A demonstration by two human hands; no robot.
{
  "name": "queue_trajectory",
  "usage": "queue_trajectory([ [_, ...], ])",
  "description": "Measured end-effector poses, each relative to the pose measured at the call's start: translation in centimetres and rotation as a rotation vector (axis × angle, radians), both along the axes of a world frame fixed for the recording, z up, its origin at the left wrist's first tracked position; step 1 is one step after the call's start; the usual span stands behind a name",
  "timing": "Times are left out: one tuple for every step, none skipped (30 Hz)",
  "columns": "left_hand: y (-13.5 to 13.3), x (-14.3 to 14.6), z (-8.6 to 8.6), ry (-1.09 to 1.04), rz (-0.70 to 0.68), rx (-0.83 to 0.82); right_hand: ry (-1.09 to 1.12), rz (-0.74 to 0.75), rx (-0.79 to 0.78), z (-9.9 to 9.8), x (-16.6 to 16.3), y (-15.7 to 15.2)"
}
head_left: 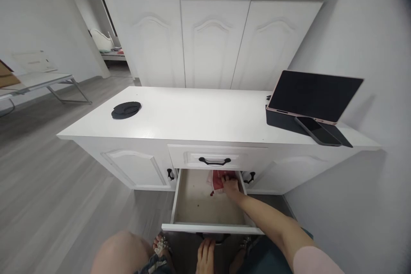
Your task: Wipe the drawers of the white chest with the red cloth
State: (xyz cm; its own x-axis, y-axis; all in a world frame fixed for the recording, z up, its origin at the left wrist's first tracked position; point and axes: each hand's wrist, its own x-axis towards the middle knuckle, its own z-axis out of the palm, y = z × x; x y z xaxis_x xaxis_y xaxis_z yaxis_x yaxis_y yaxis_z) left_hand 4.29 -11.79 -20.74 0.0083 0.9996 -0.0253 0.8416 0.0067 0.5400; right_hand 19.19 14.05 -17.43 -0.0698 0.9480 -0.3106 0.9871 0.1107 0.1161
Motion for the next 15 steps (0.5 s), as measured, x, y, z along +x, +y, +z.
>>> queue_trajectory([
  [0.0, -0.1, 0.2, -0.007, -0.012, -0.039, -0.011, 0.023, 0.007, 0.0, 0.1, -0.6],
  [0.0, -0.1, 0.4, -0.012, -0.024, -0.069, -0.019, 0.045, 0.016, 0.0, 0.0, -1.1],
  [0.1, -0.2, 0.6, -0.015, -0.035, -0.089, -0.023, 0.068, 0.026, 0.0, -0.1, -1.6],
  [0.1, -0.2, 0.7, -0.019, -0.044, -0.101, -0.021, 0.092, 0.034, -0.1, -0.2, -1.9],
  [0.1, -0.2, 0.7, -0.024, -0.050, -0.107, -0.015, 0.117, 0.039, -0.1, -0.4, -2.2],
  [0.0, -0.3, 0.6, -0.030, -0.052, -0.107, -0.006, 0.140, 0.040, -0.2, -0.6, -2.3],
  [0.0, -0.3, 0.5, -0.037, -0.049, -0.102, 0.003, 0.159, 0.036, -0.3, -0.8, -2.4],
  [0.0, -0.3, 0.4, -0.043, -0.041, -0.095, 0.010, 0.172, 0.029, -0.3, -1.0, -2.4],
  [0.0, -0.2, 0.2, -0.049, -0.031, -0.089, 0.016, 0.179, 0.021, -0.4, -1.1, -2.4],
  [-0.1, -0.2, -0.1, -0.053, -0.020, -0.085, 0.021, 0.184, 0.016, -0.4, -1.2, -2.2],
  [-0.1, -0.2, -0.3, -0.056, -0.014, -0.085, 0.027, 0.188, 0.014, -0.4, -1.2, -2.1],
  [-0.1, -0.2, -0.5, -0.059, -0.012, -0.090, 0.036, 0.194, 0.015, -0.4, -1.2, -1.9],
  [-0.1, -0.2, -0.6, -0.062, -0.016, -0.098, 0.047, 0.203, 0.017, -0.4, -1.2, -1.7],
  [-0.1, -0.2, -0.7, -0.066, -0.024, -0.109, 0.062, 0.214, 0.020, -0.3, -1.2, -1.5],
  [-0.1, -0.2, -0.8, -0.070, -0.032, -0.123, 0.078, 0.227, 0.022, -0.2, -1.1, -1.3],
])
